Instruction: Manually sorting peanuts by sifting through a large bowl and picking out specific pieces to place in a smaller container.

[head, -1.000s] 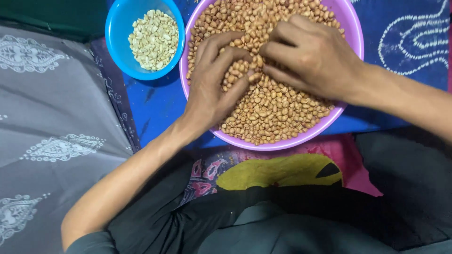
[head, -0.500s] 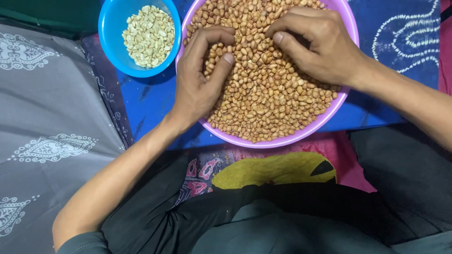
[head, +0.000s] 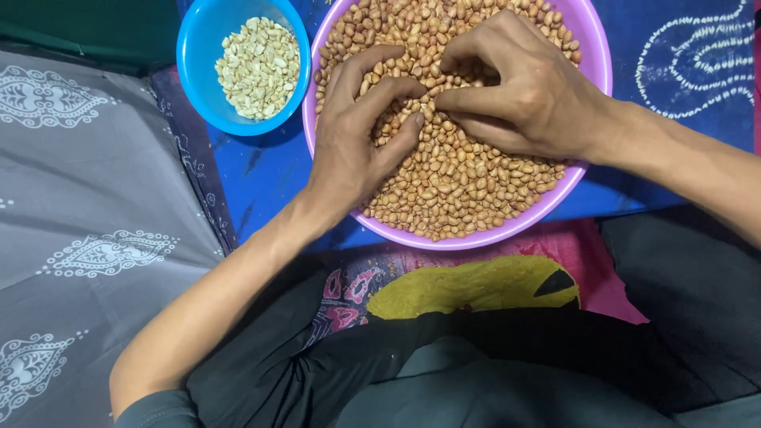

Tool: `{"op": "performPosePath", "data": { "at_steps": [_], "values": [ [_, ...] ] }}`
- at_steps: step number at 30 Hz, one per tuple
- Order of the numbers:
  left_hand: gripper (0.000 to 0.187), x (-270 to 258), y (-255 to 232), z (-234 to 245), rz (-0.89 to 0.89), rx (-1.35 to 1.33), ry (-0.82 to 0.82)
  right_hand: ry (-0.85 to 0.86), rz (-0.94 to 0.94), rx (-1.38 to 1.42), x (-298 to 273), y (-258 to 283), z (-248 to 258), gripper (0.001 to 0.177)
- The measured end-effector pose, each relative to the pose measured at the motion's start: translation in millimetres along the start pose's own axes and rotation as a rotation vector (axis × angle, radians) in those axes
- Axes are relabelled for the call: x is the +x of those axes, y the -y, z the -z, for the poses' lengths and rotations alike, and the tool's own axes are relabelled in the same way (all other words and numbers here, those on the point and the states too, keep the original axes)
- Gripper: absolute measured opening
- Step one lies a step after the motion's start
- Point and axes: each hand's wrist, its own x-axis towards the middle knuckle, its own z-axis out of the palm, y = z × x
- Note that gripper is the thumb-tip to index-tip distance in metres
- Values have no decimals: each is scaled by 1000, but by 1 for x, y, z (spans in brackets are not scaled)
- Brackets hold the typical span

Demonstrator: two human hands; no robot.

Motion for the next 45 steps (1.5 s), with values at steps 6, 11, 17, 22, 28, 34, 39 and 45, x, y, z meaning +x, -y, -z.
{"op": "performPosePath", "data": {
  "at_steps": [6,11,17,22,28,34,39,45],
  "values": [
    [16,3,-2,-1,-5,32,-9,13,-9,29,0,-3,-3,15],
    [12,4,2,-5,-2,38,-13,21,-14,6,-2,-5,-6,14],
    [14,5,-3,-3,-38,96,-26,14,-17,10,-1,-5,-6,16],
    [18,4,-8,-2,-114,227,-58,6,-13,20,-1,-3,-4,17],
    [14,3,-8,-6,-144,329,-87,1,-18,31,-1,-2,-4,22],
    [19,3,-8,-8,-148,341,-102,0,-9,28,0,-3,-5,19],
    [24,3,-8,-9,-203,362,-150,2,-6,59,1,-2,-4,13],
    [17,2,-2,-12,-280,397,-169,6,12,55,-1,-4,-8,14]
  ]
}}
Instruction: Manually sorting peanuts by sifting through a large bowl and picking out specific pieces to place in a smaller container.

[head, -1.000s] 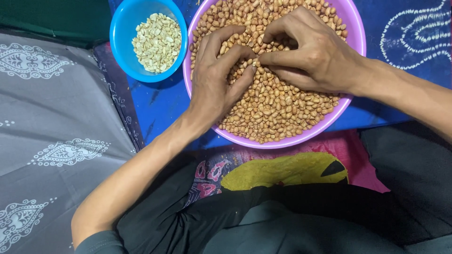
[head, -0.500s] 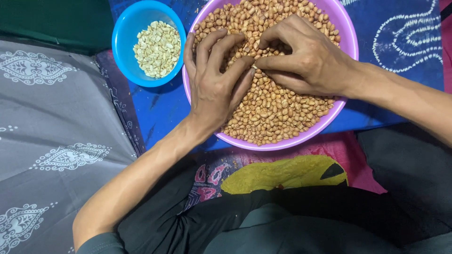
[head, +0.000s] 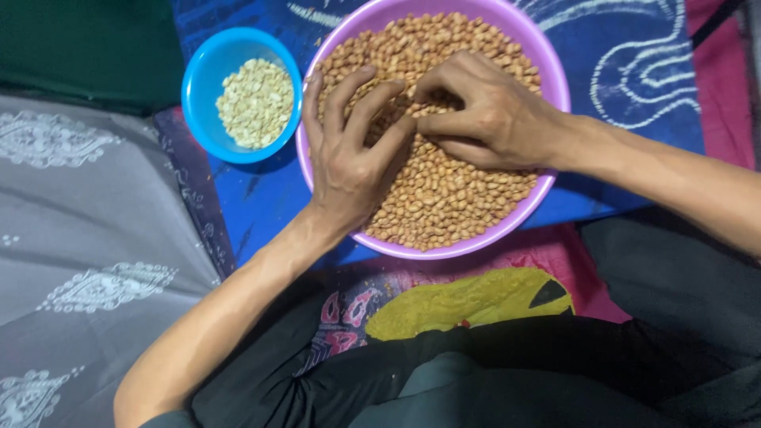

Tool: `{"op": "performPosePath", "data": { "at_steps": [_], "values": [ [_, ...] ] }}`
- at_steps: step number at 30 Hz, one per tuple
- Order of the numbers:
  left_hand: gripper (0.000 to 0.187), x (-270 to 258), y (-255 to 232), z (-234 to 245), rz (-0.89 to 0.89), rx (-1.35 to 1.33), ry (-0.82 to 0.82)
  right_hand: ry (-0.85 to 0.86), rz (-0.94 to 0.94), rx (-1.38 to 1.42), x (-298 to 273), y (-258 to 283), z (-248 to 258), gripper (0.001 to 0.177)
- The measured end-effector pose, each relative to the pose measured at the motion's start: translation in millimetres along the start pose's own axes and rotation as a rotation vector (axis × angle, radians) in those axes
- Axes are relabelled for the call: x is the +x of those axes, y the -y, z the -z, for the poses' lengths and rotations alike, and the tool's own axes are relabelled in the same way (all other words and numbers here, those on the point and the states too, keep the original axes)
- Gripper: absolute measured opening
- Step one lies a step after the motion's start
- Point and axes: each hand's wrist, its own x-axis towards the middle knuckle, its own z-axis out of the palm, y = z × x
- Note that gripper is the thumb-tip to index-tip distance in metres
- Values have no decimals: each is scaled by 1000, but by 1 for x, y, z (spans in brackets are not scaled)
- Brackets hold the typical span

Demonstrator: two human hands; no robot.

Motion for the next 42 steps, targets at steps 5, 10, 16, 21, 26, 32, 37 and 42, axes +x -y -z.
{"op": "performPosePath", "data": {
  "at_steps": [5,10,16,21,26,32,37,42],
  "values": [
    [14,5,13,-8,-17,6,-17,-1,-24,16,-1,-1,-1,18],
    [10,39,20,44,72,-40,-49,-44,7,2,-1,0,0,14],
    [10,24,73,93,60,81,-166,-73,-32,-8,-1,-2,-4,20],
    [29,-11,100,92,251,23,13,-144,-47,14,-3,-3,-1,13],
    [43,-22,40,72,287,-192,137,-161,-109,80,-4,-1,7,10],
    [89,-49,11,14,203,-100,373,-182,-206,151,-6,1,25,12],
    [105,-40,-4,-13,219,-68,379,-224,-218,125,-6,-3,42,9],
    [105,-32,-9,-36,208,-57,351,-191,-223,150,6,4,43,12]
  ]
}}
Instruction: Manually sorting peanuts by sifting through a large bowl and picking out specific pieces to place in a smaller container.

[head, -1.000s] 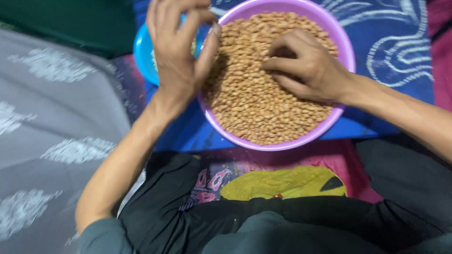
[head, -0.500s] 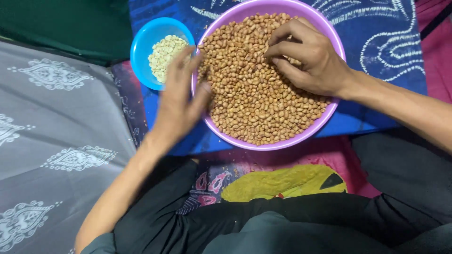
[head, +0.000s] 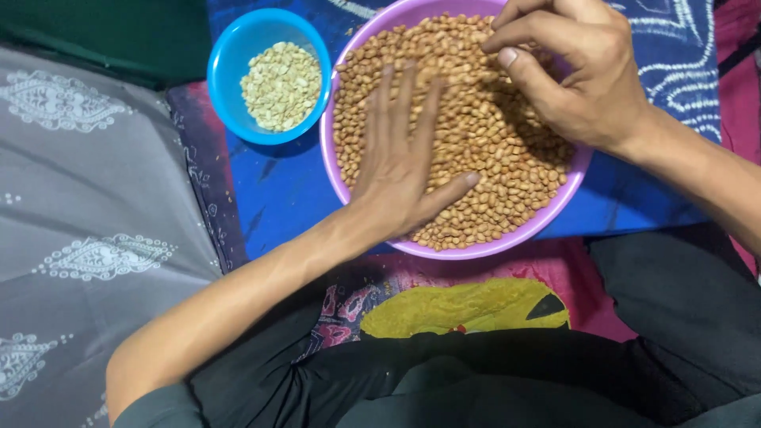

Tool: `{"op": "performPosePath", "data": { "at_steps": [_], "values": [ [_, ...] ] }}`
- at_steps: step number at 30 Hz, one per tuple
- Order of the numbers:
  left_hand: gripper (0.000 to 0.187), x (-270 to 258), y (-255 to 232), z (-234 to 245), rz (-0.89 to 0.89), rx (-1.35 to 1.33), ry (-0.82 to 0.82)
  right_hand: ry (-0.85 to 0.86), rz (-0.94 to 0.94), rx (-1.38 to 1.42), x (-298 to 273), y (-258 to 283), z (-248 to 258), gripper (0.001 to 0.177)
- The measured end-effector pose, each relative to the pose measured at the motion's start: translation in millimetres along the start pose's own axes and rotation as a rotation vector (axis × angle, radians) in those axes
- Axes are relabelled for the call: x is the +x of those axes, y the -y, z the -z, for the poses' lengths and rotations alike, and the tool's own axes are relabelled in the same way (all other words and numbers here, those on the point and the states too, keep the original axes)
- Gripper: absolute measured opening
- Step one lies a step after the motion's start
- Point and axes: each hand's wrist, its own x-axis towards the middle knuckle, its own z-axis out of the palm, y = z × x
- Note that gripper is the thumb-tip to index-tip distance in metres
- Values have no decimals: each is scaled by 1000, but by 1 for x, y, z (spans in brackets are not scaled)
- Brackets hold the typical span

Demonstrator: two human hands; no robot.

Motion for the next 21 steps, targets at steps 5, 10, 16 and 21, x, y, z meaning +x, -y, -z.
{"op": "performPosePath", "data": {
  "at_steps": [5,10,16,21],
  "values": [
    [80,13,-11,23,-24,-108,19,163,148,-42,43,1,-22,12],
    [53,-6,-2,55,-69,-276,-119,268,237,-2,83,-6,-52,18],
    [42,-21,20,51,76,-450,-483,300,386,24,97,-12,-85,27],
    [39,-24,18,50,118,-478,-472,399,397,-213,90,-18,-93,20]
  ]
}}
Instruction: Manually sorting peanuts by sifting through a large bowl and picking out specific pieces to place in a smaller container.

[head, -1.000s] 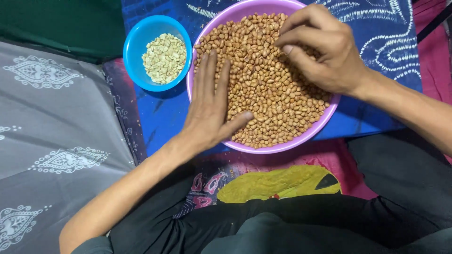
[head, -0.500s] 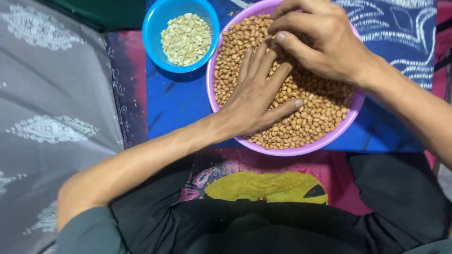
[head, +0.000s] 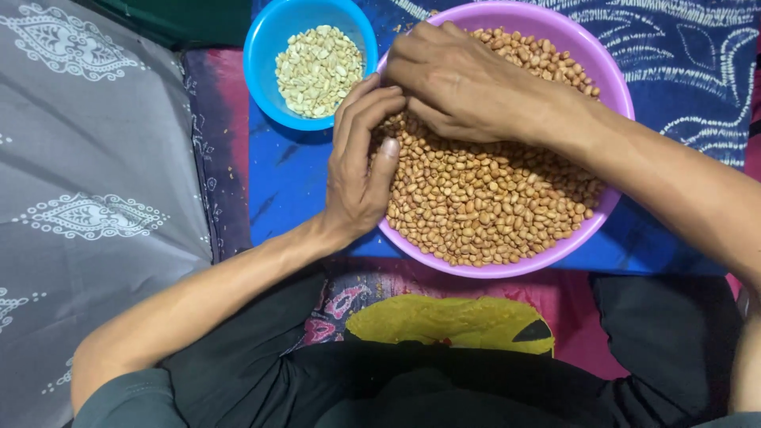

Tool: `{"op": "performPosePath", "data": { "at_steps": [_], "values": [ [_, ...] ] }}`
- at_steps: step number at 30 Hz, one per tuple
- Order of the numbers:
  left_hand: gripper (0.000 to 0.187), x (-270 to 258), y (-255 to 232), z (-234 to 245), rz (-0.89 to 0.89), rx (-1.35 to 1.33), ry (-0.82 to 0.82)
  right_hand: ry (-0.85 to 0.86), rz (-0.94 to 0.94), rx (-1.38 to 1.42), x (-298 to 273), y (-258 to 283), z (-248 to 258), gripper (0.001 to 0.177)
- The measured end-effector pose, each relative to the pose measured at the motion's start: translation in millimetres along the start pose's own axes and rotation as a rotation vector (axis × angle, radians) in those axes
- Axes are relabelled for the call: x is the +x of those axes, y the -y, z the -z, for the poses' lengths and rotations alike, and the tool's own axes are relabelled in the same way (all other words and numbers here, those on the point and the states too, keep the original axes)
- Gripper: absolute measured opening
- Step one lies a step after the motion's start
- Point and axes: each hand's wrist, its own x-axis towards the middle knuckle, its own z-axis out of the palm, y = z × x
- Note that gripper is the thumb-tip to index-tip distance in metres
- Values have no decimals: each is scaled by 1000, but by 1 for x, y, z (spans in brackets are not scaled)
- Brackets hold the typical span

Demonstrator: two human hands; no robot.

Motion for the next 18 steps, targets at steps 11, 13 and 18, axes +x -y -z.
{"op": "performPosePath", "data": {
  "at_steps": [11,13,18],
  "values": [
    [43,3,2,1,-64,115,118,133,-98,-6,-56,30,28,22],
    [47,4,1,1,-70,153,157,112,-120,10,-68,35,34,23],
    [49,4,6,-1,-72,220,202,51,-160,160,-85,42,52,34]
  ]
}}
